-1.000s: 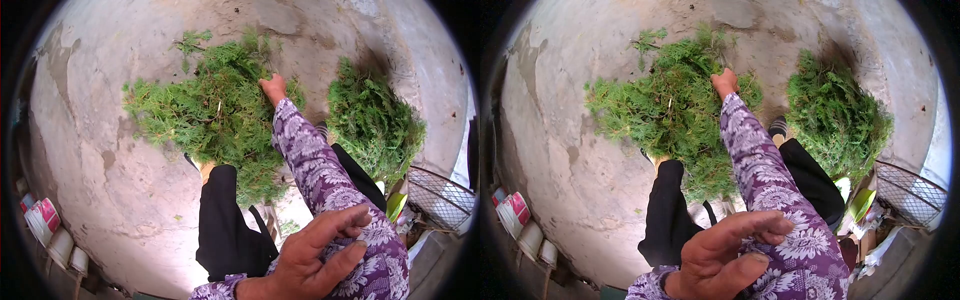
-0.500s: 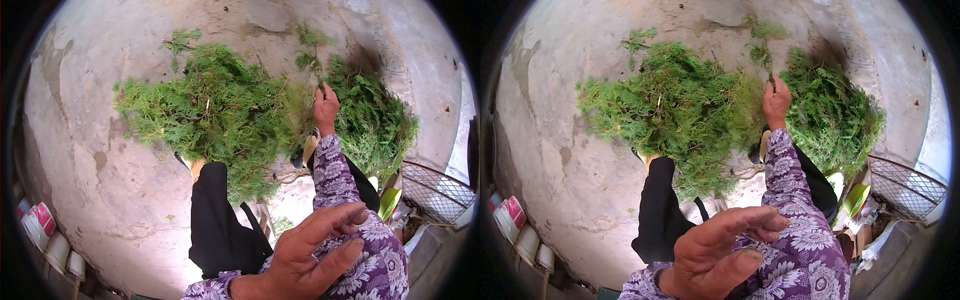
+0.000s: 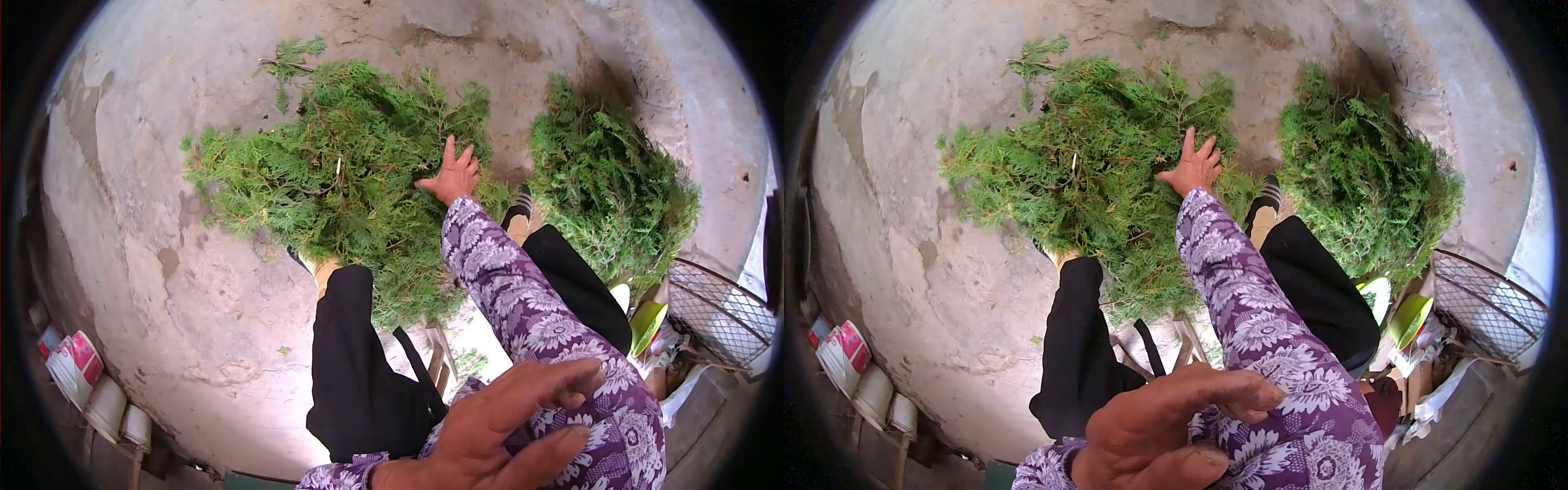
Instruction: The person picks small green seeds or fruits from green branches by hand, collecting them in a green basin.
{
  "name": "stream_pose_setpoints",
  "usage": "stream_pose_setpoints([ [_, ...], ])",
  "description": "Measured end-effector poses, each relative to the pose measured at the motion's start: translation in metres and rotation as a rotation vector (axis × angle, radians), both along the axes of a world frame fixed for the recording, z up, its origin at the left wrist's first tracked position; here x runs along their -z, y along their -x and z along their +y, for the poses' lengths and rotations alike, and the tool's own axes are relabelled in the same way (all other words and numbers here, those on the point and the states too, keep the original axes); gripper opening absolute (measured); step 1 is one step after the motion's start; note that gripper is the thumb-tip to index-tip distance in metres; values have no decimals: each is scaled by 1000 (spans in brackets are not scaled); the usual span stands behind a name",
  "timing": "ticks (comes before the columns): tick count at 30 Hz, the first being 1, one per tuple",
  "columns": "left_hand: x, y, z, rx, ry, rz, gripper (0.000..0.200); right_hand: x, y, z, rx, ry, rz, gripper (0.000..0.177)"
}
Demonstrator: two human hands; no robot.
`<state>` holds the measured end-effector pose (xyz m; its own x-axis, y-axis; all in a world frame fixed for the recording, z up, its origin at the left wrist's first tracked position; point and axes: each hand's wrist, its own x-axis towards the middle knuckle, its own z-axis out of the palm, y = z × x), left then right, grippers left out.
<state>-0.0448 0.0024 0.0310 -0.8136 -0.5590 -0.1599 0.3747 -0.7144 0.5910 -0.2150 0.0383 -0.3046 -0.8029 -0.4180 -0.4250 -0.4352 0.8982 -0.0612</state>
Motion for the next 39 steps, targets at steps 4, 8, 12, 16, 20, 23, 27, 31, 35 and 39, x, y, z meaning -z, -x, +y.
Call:
stream_pose_setpoints([
  [4,2,-1,6,-26,-55,-9,40,7,13,2,-32,-35,-43,106],
  [8,3,-5,9,-38,-120,36,42,17,31,20,-156,-10,12,90],
  [12,0,-5,2,26,-106,22,43,26,35,21,-134,45,-12,58],
  [16,-5,-1,-2,-2,-109,13,43,27,40,27,-125,243,-86,45],
  [20,-4,-6,-3,6,-105,40,43,-10,44,53,-64,576,-106,42],
  [23,-5,-4,-3,13,-98,47,43,-23,53,92,29,638,-149,43],
  [27,-1,-8,4,-17,-88,64,43,-33,40,126,309,577,-89,41],
  [31,-2,-10,3,-1,-80,67,43,26,42,162,240,610,-3,47],
  [35,-3,-10,2,-3,-123,63,43,38,13,134,8,382,-57,56],
  [39,3,-8,-7,-30,-8,102,41,38,-31,99,66,302,-108,62],
])
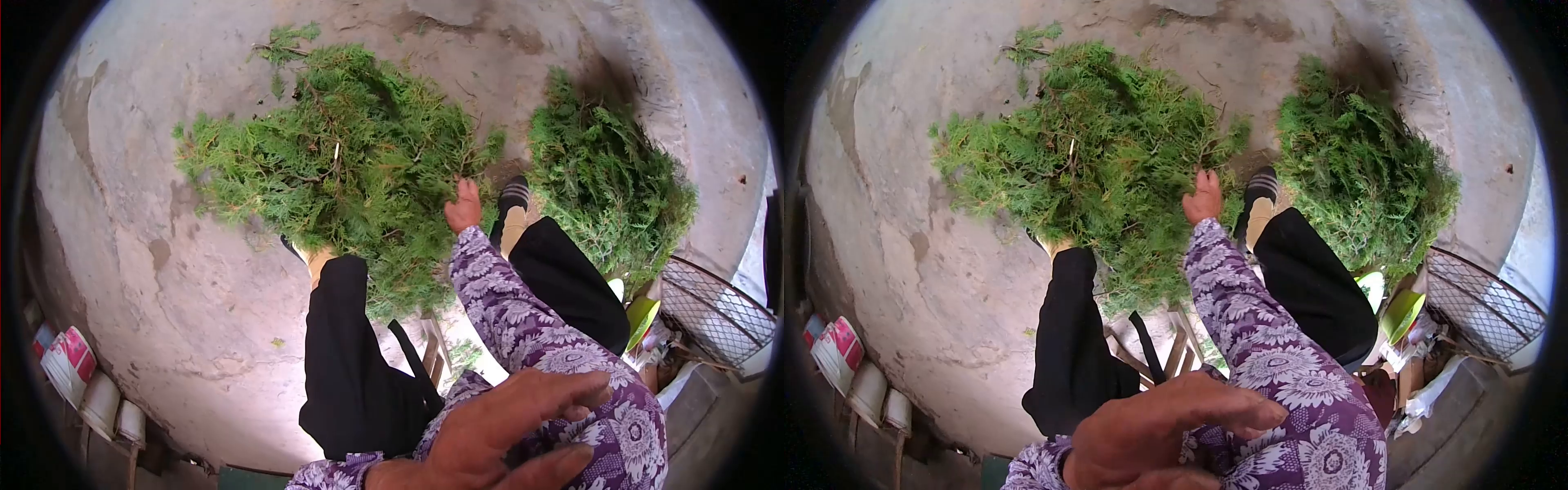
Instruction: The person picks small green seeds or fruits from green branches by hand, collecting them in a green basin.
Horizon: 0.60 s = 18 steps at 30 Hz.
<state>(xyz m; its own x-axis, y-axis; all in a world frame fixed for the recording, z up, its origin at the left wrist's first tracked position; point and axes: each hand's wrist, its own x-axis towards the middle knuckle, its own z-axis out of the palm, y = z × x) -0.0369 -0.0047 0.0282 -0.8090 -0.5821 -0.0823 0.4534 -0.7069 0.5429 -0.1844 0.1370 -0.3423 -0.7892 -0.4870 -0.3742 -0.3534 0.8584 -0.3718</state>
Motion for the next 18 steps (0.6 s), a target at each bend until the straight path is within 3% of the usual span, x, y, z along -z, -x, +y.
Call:
stream_pose_setpoints([
  [2,2,-3,7,-3,-49,0,41,-20,-17,-20,43,-102,-12,80],
  [3,3,-3,9,-9,-91,9,40,-32,-23,-29,44,-104,-12,80],
  [5,0,3,8,-62,-92,16,40,-50,-32,-42,-3,-269,-16,104],
  [7,-2,3,7,-115,-89,21,40,-49,-31,-49,-18,-331,-9,108],
  [9,-2,-2,5,-7,-140,1,40,-44,-26,-54,-35,-402,-33,114],
  [13,-1,-2,2,0,-160,30,41,-54,-18,-51,-94,-454,-157,112],
  [18,-7,-4,-11,215,-133,-124,39,-44,-28,-42,-160,-394,-21,105],
])
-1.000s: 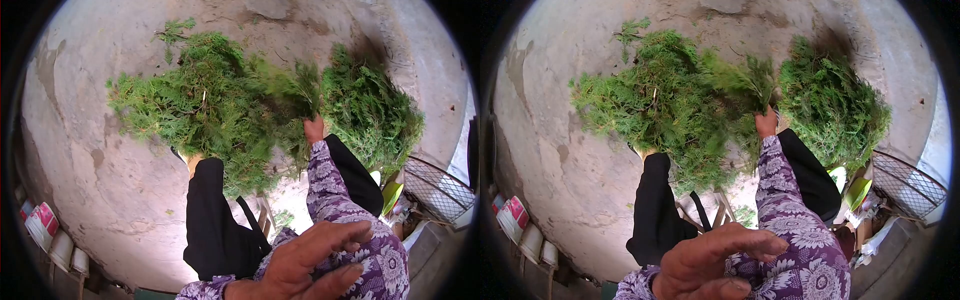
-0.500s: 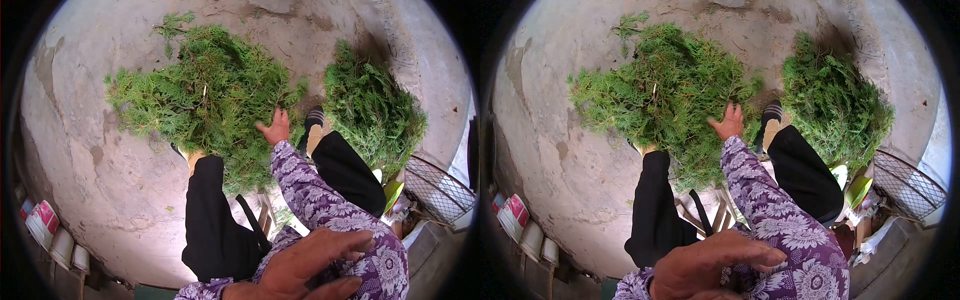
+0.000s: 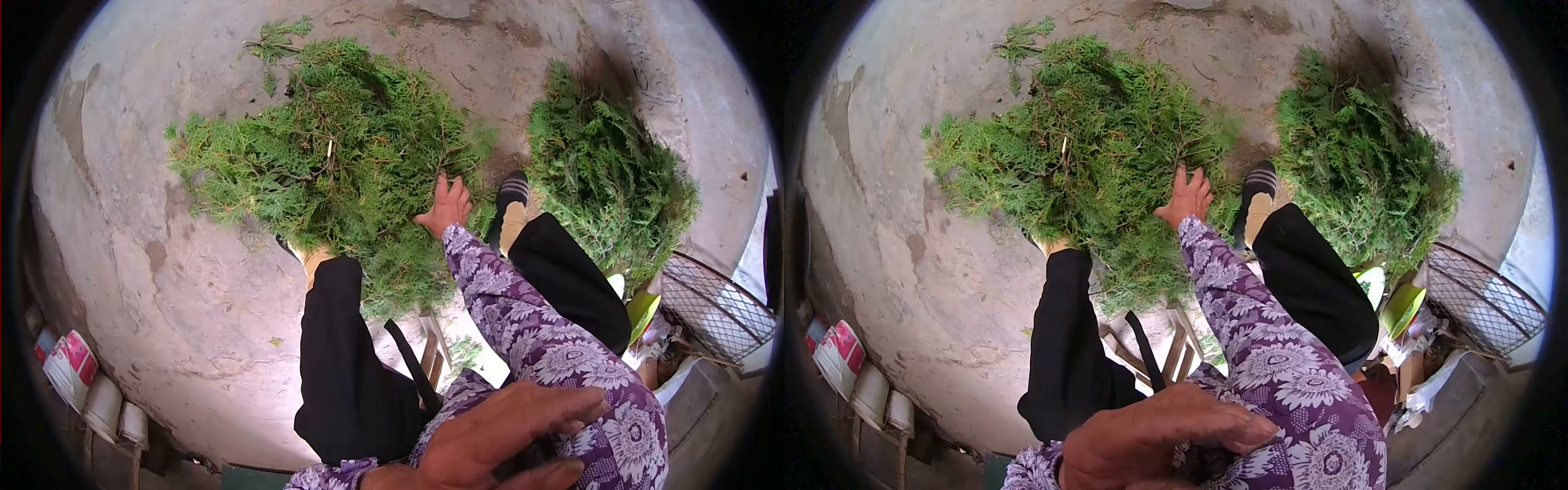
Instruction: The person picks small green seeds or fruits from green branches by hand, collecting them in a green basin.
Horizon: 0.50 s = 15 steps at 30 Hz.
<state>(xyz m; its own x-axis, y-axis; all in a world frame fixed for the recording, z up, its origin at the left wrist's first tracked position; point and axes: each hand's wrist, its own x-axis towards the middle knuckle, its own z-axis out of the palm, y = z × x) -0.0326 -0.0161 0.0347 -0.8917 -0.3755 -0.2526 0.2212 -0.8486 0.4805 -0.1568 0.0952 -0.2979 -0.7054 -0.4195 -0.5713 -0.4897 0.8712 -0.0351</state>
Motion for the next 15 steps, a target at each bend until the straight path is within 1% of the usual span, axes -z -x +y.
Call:
stream_pose_setpoints([
  [2,-4,-1,-5,95,15,-59,39,-1,-3,-3,32,-13,27,98],
  [3,-6,0,-6,142,22,-86,39,-1,-5,-3,33,-14,27,98],
  [4,-8,0,-6,142,22,-85,39,-1,-6,-3,24,-17,9,96],
  [6,-12,-1,-4,107,-155,-162,40,0,-12,-3,14,-19,-9,93],
  [8,-11,-1,-2,111,-135,-150,40,3,-21,-4,-1,-62,25,88],
  [10,-5,-1,4,116,-114,-140,40,4,-23,-5,-11,-69,45,87],
  [12,5,3,14,-183,-39,80,41,2,-22,-8,-2,-105,-16,88],
  [13,6,1,17,-181,-37,82,41,2,-21,-7,0,-102,-15,88],
  [15,8,-1,16,-216,115,-31,42,4,-15,-4,-56,-85,-42,84],
])
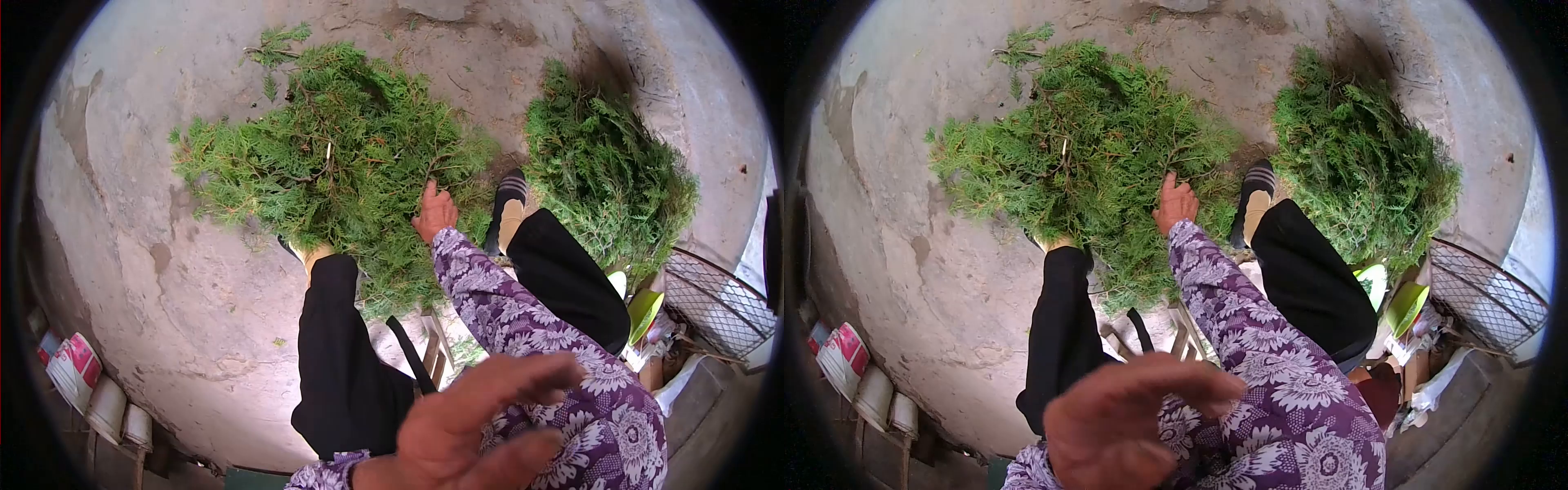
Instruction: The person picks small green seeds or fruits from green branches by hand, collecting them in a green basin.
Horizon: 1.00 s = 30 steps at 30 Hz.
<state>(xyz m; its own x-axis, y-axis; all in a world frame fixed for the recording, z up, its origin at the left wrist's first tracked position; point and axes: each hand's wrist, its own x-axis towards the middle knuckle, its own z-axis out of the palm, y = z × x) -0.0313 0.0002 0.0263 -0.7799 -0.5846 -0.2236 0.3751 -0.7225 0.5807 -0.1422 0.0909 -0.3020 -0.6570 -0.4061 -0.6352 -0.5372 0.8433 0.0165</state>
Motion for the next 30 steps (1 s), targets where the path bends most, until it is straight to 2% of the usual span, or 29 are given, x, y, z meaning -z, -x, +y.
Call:
stream_pose_setpoints([
  [1,-5,0,-4,7,11,0,42,0,2,1,7,11,0,84],
  [3,-18,2,-18,-22,-125,-335,41,-3,6,5,3,86,-23,79],
  [4,-18,0,-21,-14,-111,-330,41,-6,7,5,33,155,30,63],
  [5,-15,-1,-24,-20,-36,-378,41,-12,11,5,41,167,40,63],
  [6,-13,-2,-25,-29,38,-423,41,-20,16,5,57,179,-20,55],
  [7,-11,-3,-26,-26,47,-408,41,-29,20,6,68,192,-80,47],
  [10,-6,-4,-27,-113,-5,-343,34,-52,21,10,133,262,-82,37],
  [15,0,-6,-43,-188,-54,-306,30,-85,8,23,156,363,-98,35],
  [18,6,-7,-61,-179,-28,-276,30,-100,-2,31,138,468,-170,47],
  [21,8,-10,-76,-221,-13,-264,30,-118,8,45,138,618,-207,46],
  [22,10,-13,-80,-212,-10,-232,29,-127,17,51,114,567,-171,55],
  [23,9,-15,-82,-210,-13,-227,29,-137,27,57,115,564,-166,55],
  [25,5,-15,-83,-221,-4,-252,29,-153,53,70,311,557,-319,58],
  [26,4,-15,-83,-214,-6,-238,29,-151,65,77,313,560,-304,58],
  [28,6,-14,-83,-212,-10,-206,28,-144,89,95,429,723,-469,61],
  [29,9,-14,-84,-183,-9,-172,28,-166,92,96,443,738,-426,61],
  [30,12,-12,-85,-201,-36,-172,28,-205,88,88,347,718,-266,59],
])
